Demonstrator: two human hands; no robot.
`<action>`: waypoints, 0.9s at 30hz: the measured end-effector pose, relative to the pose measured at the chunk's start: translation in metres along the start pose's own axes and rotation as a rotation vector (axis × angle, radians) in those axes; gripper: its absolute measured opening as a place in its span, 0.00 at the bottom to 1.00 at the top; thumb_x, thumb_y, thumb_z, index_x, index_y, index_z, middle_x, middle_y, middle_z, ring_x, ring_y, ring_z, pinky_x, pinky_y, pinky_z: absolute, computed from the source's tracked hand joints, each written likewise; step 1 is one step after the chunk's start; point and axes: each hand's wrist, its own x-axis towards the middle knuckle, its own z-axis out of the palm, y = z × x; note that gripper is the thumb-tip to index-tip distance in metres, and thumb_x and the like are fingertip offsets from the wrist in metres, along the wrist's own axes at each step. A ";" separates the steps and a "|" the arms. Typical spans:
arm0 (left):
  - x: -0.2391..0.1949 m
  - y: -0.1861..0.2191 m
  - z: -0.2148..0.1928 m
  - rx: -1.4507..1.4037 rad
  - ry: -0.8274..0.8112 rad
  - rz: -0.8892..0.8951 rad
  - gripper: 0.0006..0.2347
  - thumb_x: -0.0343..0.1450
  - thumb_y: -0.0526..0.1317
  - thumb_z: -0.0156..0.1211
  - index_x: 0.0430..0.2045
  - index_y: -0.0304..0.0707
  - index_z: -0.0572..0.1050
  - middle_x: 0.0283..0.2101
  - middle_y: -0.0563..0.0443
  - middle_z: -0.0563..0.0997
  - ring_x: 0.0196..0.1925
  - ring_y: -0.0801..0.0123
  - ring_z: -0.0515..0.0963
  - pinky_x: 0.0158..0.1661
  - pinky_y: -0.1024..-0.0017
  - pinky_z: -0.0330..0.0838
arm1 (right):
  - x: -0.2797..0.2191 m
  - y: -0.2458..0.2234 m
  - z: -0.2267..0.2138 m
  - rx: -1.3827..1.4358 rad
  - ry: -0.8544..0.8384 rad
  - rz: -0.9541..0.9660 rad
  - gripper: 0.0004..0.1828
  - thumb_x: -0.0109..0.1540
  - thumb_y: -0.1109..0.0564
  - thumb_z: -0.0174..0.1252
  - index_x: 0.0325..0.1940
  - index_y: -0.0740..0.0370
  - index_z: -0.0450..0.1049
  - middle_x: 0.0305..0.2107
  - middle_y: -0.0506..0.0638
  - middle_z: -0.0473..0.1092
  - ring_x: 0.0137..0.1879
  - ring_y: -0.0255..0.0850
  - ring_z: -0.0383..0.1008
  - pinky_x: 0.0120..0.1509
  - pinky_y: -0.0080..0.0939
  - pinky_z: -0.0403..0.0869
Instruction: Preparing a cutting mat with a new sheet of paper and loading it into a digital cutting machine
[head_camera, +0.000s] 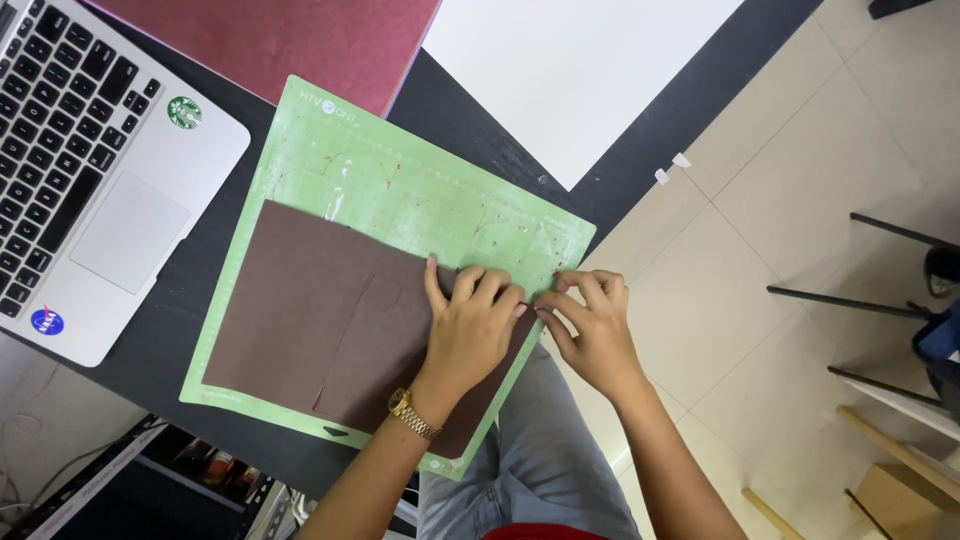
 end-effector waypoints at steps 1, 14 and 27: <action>0.000 -0.001 0.001 -0.001 0.000 -0.002 0.08 0.76 0.45 0.52 0.37 0.46 0.78 0.42 0.53 0.75 0.55 0.58 0.70 0.61 0.24 0.39 | 0.002 0.001 -0.001 0.000 -0.002 0.000 0.07 0.60 0.56 0.66 0.41 0.43 0.80 0.41 0.42 0.66 0.54 0.46 0.63 0.59 0.47 0.65; -0.001 -0.004 0.009 0.087 0.117 0.059 0.10 0.78 0.46 0.47 0.35 0.48 0.76 0.42 0.54 0.75 0.52 0.60 0.72 0.61 0.18 0.43 | -0.004 0.030 -0.006 0.512 -0.062 -0.004 0.01 0.60 0.58 0.66 0.34 0.52 0.81 0.39 0.47 0.76 0.53 0.51 0.67 0.62 0.53 0.67; 0.001 -0.005 0.008 0.126 0.094 0.064 0.11 0.74 0.53 0.51 0.35 0.52 0.78 0.41 0.55 0.77 0.52 0.60 0.73 0.61 0.19 0.46 | 0.043 0.135 -0.024 1.134 0.895 0.679 0.19 0.66 0.67 0.60 0.61 0.62 0.68 0.37 0.45 0.75 0.44 0.28 0.77 0.49 0.22 0.75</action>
